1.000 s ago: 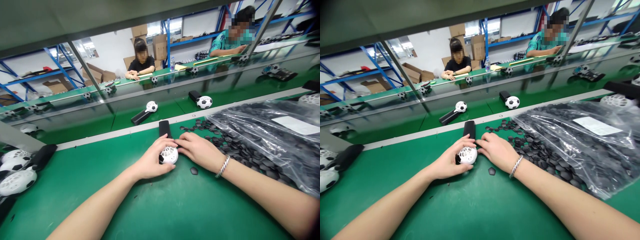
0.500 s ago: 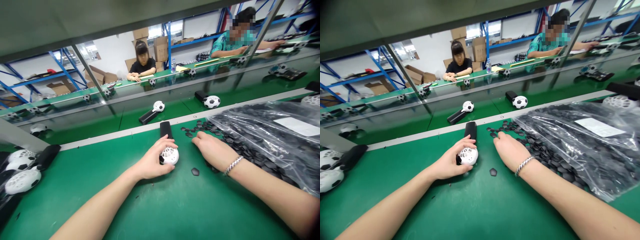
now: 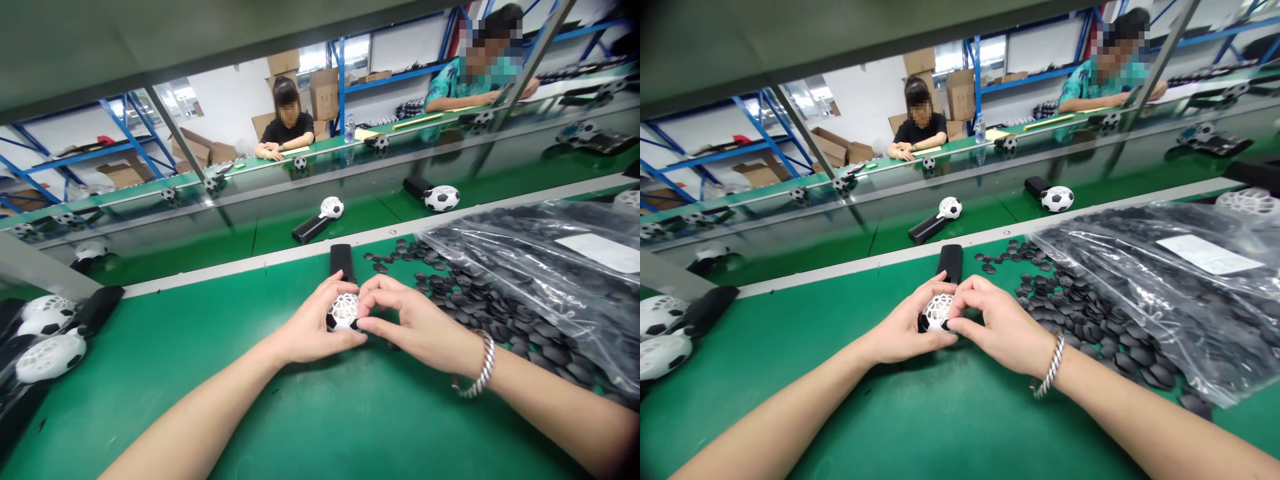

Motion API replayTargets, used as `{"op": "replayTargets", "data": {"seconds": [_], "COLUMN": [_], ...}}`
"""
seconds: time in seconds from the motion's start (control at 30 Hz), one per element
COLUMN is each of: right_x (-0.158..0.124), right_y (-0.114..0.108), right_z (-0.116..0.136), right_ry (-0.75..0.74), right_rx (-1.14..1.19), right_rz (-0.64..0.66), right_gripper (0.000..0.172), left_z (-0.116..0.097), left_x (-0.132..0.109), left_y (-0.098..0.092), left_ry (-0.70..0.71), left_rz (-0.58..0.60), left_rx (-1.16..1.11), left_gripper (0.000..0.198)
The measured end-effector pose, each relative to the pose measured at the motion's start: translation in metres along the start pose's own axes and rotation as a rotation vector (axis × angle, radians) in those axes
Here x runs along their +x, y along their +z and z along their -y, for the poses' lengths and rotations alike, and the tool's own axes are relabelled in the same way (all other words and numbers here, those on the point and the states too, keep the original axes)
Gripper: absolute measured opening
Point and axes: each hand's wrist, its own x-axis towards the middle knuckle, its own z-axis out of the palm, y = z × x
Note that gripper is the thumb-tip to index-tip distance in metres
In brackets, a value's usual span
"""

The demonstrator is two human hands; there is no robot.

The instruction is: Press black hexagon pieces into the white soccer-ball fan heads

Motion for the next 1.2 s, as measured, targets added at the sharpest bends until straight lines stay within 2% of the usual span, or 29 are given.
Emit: {"op": "replayTargets", "data": {"seconds": [0.13, 0.3, 0.43, 0.5, 0.57, 0.63, 0.7, 0.8, 0.87, 0.93, 1.03, 1.2], "right_x": [0.001, 0.004, 0.005, 0.005, 0.004, 0.002, -0.001, -0.004, -0.004, -0.003, 0.0, 0.0], "right_y": [0.003, 0.009, 0.01, 0.005, -0.003, -0.012, -0.017, -0.017, -0.016, -0.015, -0.017, -0.014], "right_z": [-0.003, -0.005, -0.006, -0.006, -0.006, -0.007, -0.009, -0.013, -0.014, -0.013, -0.006, -0.001], "right_ry": [0.0, 0.1, 0.094, 0.119, 0.174, 0.225, 0.245, 0.198, 0.145, 0.131, 0.102, -0.083], "right_rx": [0.031, 0.098, 0.084, 0.06, -0.034, -0.232, -0.427, -0.496, -0.453, -0.364, -0.209, -0.18], "right_rz": [-0.05, -0.027, -0.041, 0.012, 0.143, 0.249, 0.28, 0.29, 0.301, 0.303, 0.26, 0.116], "right_gripper": [0.008, 0.009, 0.01, 0.011, 0.014, 0.019, 0.02, 0.006, 0.006, 0.006, 0.007, 0.01], "left_z": [-0.001, -0.002, -0.002, -0.001, 0.001, 0.003, 0.004, 0.002, 0.0, -0.001, 0.0, 0.002], "left_x": [0.001, 0.002, 0.002, 0.0, 0.0, 0.0, 0.002, 0.005, 0.004, 0.002, -0.002, -0.002], "left_y": [0.0, 0.002, 0.004, 0.004, 0.004, 0.005, 0.007, 0.007, 0.002, -0.005, -0.017, -0.022], "left_ry": [-0.012, -0.014, 0.007, 0.017, 0.007, -0.012, -0.019, -0.064, -0.122, -0.145, -0.099, -0.059], "left_rz": [-0.013, -0.023, -0.028, -0.039, -0.057, -0.07, -0.098, -0.154, -0.147, -0.098, 0.002, 0.093], "left_rx": [-0.012, -0.031, -0.039, -0.033, -0.03, -0.04, -0.035, 0.022, 0.047, 0.039, -0.016, -0.067], "left_gripper": [0.049, 0.047, 0.046, 0.046, 0.048, 0.05, 0.052, 0.053, 0.051, 0.05, 0.052, 0.053]}}
